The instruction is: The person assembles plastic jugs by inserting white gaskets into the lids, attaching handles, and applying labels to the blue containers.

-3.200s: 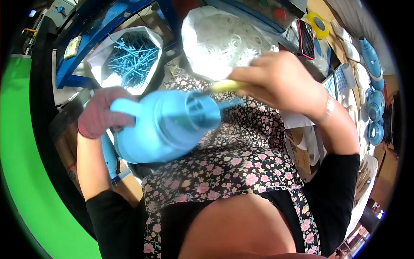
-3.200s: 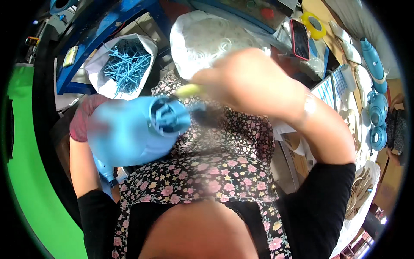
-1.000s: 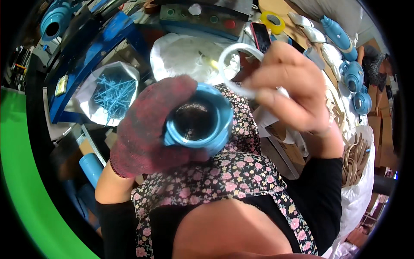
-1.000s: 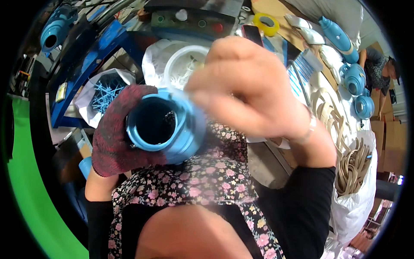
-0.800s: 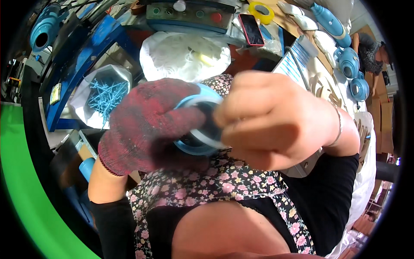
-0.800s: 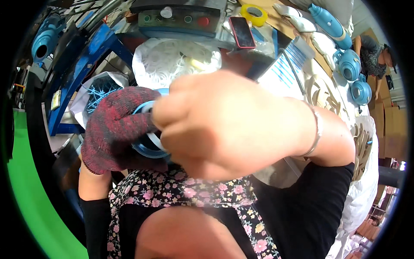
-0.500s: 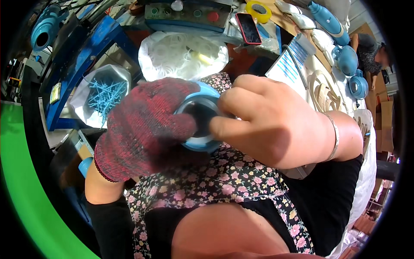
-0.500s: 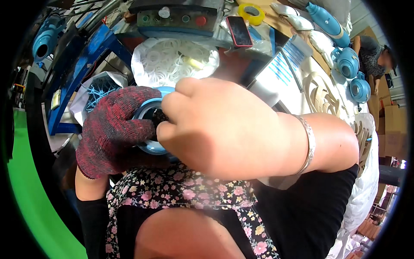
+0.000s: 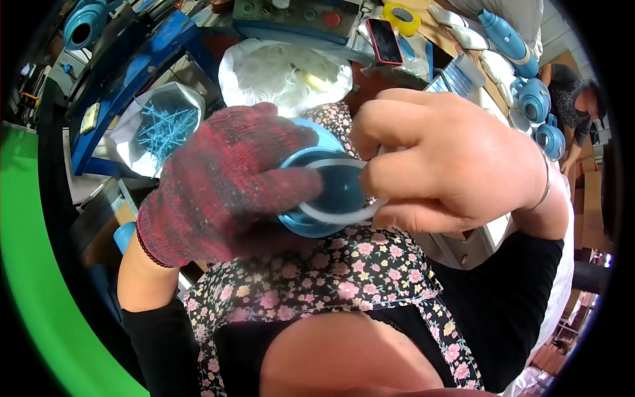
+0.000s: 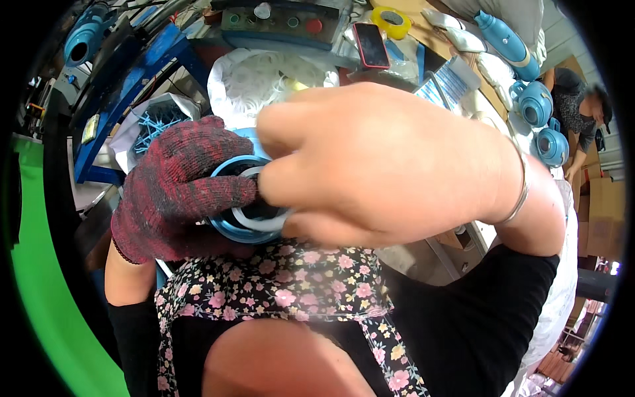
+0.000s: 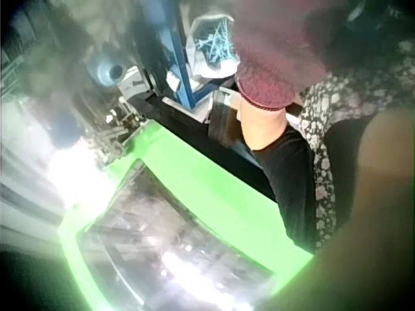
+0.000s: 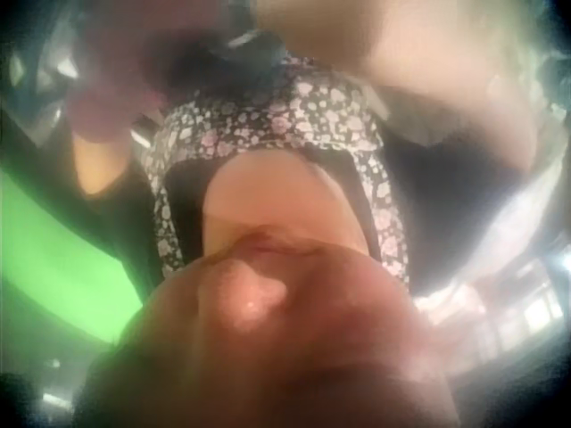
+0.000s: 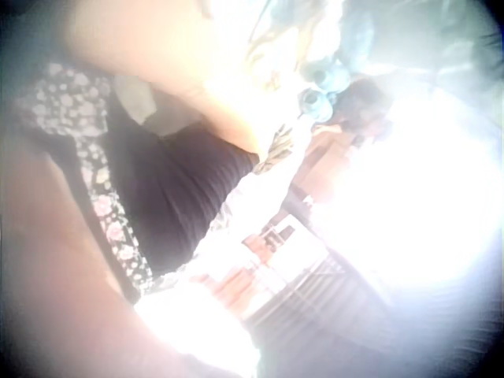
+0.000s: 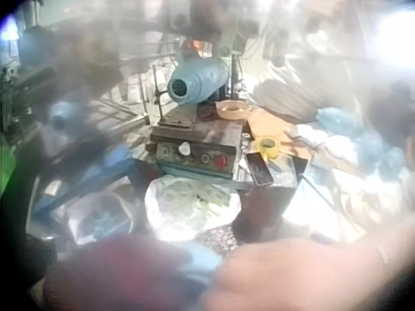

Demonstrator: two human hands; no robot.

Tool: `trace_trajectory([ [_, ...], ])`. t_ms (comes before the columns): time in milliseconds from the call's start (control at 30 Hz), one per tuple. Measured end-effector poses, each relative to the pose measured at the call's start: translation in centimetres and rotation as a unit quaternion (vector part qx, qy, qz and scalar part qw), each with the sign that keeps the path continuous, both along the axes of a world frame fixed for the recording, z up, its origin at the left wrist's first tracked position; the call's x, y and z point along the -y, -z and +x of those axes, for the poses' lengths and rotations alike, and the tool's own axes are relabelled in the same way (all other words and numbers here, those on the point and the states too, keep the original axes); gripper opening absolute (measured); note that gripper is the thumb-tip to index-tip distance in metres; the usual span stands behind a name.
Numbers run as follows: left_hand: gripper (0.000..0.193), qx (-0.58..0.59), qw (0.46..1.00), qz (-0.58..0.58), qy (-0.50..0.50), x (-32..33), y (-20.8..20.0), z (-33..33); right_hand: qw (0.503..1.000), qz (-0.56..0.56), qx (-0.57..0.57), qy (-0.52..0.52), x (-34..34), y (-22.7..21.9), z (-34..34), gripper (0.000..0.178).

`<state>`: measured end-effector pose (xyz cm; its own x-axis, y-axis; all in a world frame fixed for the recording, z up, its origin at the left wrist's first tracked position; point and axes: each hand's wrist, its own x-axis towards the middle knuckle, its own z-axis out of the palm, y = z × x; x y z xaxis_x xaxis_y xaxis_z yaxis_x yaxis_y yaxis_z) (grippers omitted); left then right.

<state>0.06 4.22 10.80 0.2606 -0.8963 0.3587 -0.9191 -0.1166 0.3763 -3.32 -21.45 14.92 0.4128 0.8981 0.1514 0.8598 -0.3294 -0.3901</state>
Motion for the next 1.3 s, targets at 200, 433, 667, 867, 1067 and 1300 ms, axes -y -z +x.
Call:
trace_trajectory([
  [200, 0.063, 0.056, 0.996, 0.045, -0.051, 1.3, -0.9, 0.3, 0.984, 0.044, 0.095, 0.142, 0.6, 2.4, -1.6, 0.019],
  [433, 0.042, 0.001, 0.998, 0.054, -0.014, 2.4, -1.0, 2.3, 0.992, 0.073, 0.064, 0.081, 0.0, 2.9, 0.6, 0.028],
  [667, 0.055, -0.084, 0.996, 0.015, -0.029, 1.5, -1.5, 3.3, 0.977, 0.139, 0.040, 0.159, 1.5, 1.6, 1.6, 0.016],
  [867, 0.045, 0.006, 0.996, 0.070, -0.052, 2.3, -1.9, 2.7, 0.990, 0.072, 0.048, 0.108, 0.3, 2.7, 1.4, 0.020],
  [1067, 0.037, -0.019, 0.999, 0.006, 0.029, 1.8, -0.1, 3.3, 0.999, -0.035, 0.035, 0.023, 0.1, 1.9, 2.8, 0.013],
  [1300, 0.035, -0.117, 0.990, 0.070, 0.038, 1.6, 0.2, 3.5, 0.992, -0.118, 0.010, -0.043, -0.6, 1.4, 4.2, 0.015],
])
